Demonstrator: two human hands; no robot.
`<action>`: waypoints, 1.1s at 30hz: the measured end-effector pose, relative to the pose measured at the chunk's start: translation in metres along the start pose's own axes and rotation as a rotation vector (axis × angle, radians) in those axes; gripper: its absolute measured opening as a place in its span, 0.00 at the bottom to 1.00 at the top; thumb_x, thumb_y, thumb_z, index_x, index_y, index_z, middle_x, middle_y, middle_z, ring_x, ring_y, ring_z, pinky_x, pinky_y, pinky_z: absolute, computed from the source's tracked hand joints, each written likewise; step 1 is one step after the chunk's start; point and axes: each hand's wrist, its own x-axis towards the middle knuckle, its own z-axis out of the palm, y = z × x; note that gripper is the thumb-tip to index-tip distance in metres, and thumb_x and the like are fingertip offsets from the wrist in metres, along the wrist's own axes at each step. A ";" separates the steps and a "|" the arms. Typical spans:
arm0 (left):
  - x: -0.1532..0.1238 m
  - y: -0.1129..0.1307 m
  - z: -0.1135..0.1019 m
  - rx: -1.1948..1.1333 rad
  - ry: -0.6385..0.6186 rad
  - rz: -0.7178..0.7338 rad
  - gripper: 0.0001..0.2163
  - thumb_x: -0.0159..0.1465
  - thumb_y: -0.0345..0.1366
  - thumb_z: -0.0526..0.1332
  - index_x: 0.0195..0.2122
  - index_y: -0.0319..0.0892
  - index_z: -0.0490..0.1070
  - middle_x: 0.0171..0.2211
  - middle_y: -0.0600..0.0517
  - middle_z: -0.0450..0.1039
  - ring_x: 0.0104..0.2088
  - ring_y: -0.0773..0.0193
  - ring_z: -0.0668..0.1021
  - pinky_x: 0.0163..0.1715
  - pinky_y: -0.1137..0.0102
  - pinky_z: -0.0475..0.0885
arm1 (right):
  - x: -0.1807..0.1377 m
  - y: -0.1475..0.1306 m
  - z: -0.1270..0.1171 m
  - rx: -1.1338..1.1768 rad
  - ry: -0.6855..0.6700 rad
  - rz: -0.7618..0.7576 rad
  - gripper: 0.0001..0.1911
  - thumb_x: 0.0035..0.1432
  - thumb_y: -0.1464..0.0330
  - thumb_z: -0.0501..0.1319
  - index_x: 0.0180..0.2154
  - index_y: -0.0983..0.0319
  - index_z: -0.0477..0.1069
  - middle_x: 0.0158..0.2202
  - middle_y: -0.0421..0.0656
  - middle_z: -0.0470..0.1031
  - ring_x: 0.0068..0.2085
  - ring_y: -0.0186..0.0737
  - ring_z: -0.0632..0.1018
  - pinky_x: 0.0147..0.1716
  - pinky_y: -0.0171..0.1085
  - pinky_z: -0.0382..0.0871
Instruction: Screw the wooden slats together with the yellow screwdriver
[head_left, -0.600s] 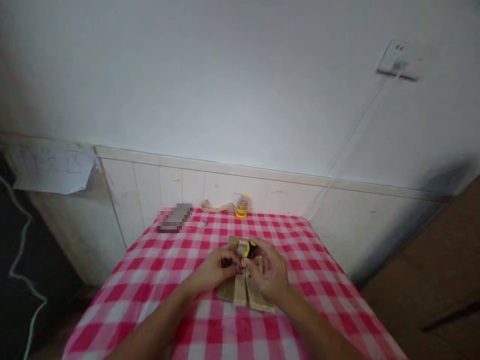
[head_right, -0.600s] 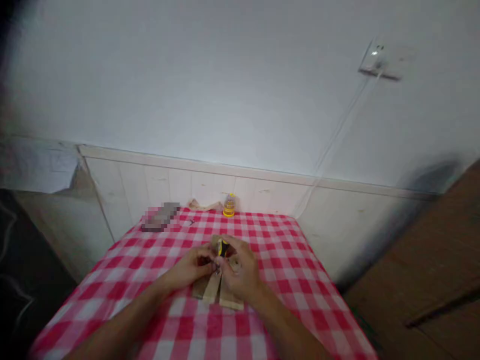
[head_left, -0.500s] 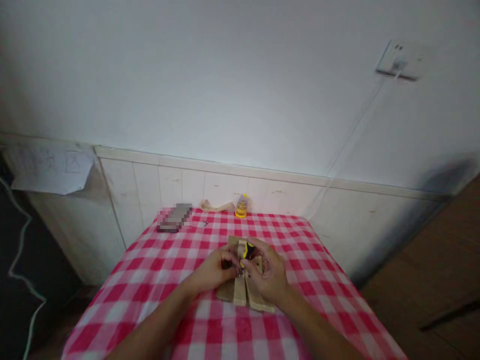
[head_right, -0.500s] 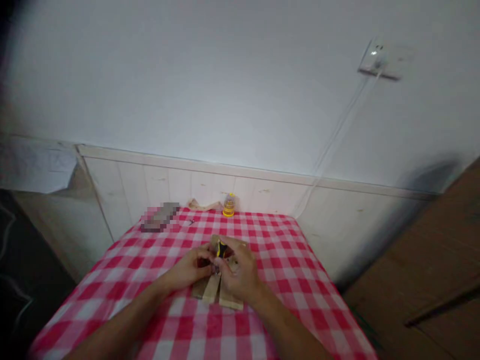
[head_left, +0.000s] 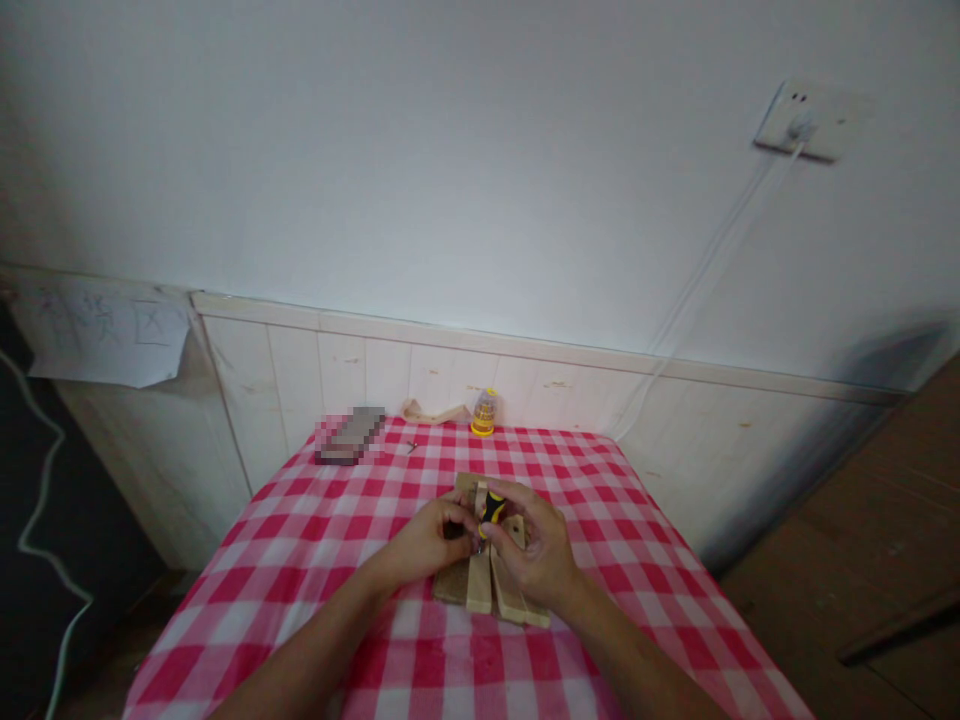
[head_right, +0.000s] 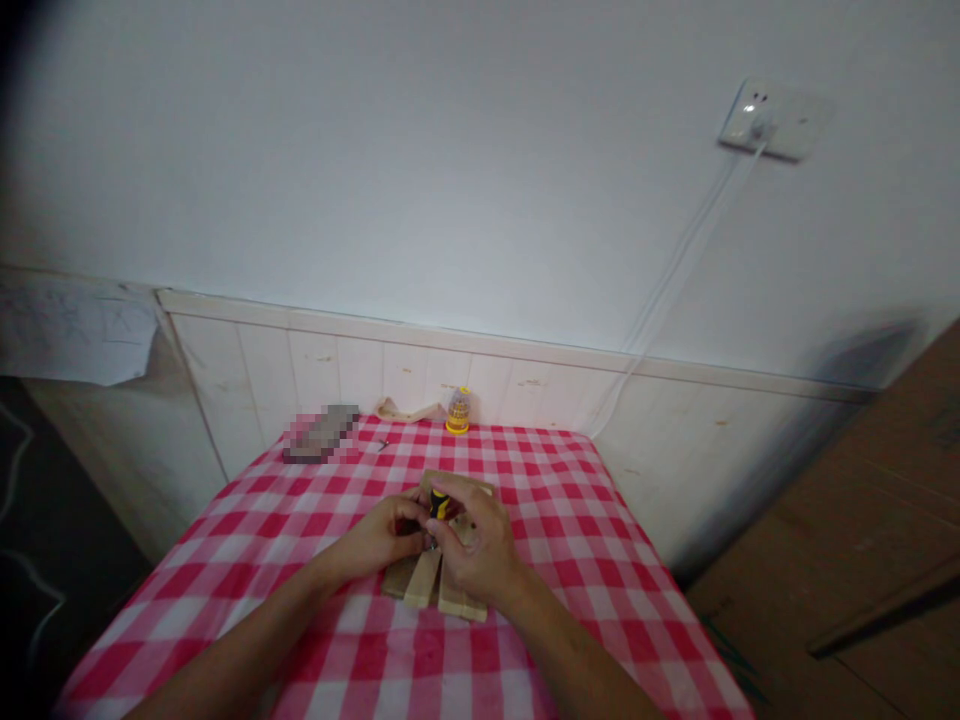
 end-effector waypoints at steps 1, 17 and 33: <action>0.000 0.000 0.000 0.006 -0.002 -0.001 0.10 0.58 0.42 0.69 0.30 0.39 0.80 0.39 0.46 0.74 0.43 0.56 0.76 0.44 0.64 0.70 | 0.000 0.001 0.000 -0.003 0.010 0.001 0.24 0.58 0.73 0.65 0.55 0.53 0.70 0.47 0.46 0.81 0.46 0.46 0.83 0.46 0.46 0.80; 0.000 -0.001 -0.001 0.067 -0.003 -0.015 0.06 0.59 0.38 0.69 0.30 0.40 0.80 0.41 0.46 0.76 0.43 0.57 0.76 0.44 0.65 0.70 | -0.002 0.003 0.001 -0.038 0.023 -0.054 0.24 0.58 0.71 0.66 0.55 0.54 0.68 0.46 0.47 0.80 0.47 0.48 0.82 0.46 0.48 0.79; 0.000 0.003 0.000 0.019 -0.008 -0.009 0.06 0.58 0.37 0.69 0.30 0.40 0.80 0.42 0.46 0.75 0.45 0.55 0.76 0.47 0.63 0.70 | -0.003 0.000 0.002 0.043 0.018 0.004 0.21 0.59 0.73 0.64 0.54 0.54 0.70 0.46 0.46 0.81 0.43 0.45 0.84 0.42 0.44 0.81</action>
